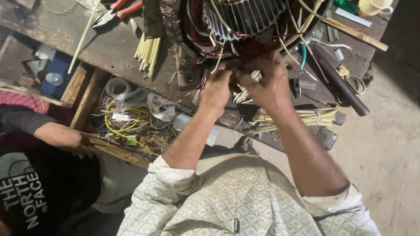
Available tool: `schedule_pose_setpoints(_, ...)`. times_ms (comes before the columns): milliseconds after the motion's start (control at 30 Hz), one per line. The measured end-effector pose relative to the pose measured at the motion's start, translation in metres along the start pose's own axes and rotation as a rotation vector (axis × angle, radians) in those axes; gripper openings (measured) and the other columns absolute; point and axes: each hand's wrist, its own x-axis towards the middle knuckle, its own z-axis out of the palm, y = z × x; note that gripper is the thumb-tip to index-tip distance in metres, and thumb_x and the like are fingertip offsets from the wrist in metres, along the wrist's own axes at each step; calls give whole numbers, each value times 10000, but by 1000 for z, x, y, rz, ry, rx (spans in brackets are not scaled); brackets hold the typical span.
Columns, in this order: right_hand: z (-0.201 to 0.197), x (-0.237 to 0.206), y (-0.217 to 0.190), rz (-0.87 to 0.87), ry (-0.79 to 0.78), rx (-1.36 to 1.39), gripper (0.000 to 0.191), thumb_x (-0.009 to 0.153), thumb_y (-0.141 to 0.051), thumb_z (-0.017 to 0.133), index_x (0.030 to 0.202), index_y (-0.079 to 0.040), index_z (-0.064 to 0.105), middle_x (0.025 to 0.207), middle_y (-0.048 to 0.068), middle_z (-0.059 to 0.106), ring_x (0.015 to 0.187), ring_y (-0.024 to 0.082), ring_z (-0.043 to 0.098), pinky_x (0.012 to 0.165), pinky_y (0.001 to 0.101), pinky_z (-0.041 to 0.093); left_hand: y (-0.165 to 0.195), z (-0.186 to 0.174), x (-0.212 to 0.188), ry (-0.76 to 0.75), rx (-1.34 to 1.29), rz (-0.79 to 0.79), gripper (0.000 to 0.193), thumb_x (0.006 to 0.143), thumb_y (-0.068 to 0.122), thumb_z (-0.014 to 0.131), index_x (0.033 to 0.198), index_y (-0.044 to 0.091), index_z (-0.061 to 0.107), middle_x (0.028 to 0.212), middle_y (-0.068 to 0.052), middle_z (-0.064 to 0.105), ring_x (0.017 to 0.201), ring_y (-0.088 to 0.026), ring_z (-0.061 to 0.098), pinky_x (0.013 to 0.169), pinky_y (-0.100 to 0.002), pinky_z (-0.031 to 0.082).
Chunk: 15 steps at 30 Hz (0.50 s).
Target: The person inserts insulated rods into slots of a motor stator, trims copper wire ends with pliers, and secures connections. A coworker assists by handing tools and materials.
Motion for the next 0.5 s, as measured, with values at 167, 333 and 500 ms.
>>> schedule_pose_setpoints(167, -2, -40, -21, 2, -31, -148, 438, 767, -287, 774, 1091, 8, 772, 1119, 166, 599, 1088, 322, 606, 910, 474, 552, 3, 1, 14, -82, -12, 138, 252, 1007, 232, 645, 1089, 27, 766, 1073, -58, 775, 1008, -132, 691, 900, -278, 545)
schedule_pose_setpoints(333, -19, -65, -55, 254, -307, -308, 447, 760, -322, 835, 1076, -16, 757, 1084, 222, 503, 948, 322, 572, 620, 392, 560, 21, 10, 12, -141, 30, 122, 274, 1009, 242, 684, 1120, -3, 739, 782, -45, 726, 671, -130, 645, 612, -283, 514)
schedule_pose_setpoints(500, -85, -79, -76, -245, -67, -53, 161, 860, -232, 843, 835, -96, 761, 975, 117, 637, 886, 164, 611, 597, 303, 523, 34, 3, -12, -191, -76, 31, 315, 1037, 173, 638, 1275, -26, 686, 662, -48, 635, 512, -122, 585, 461, -276, 445)
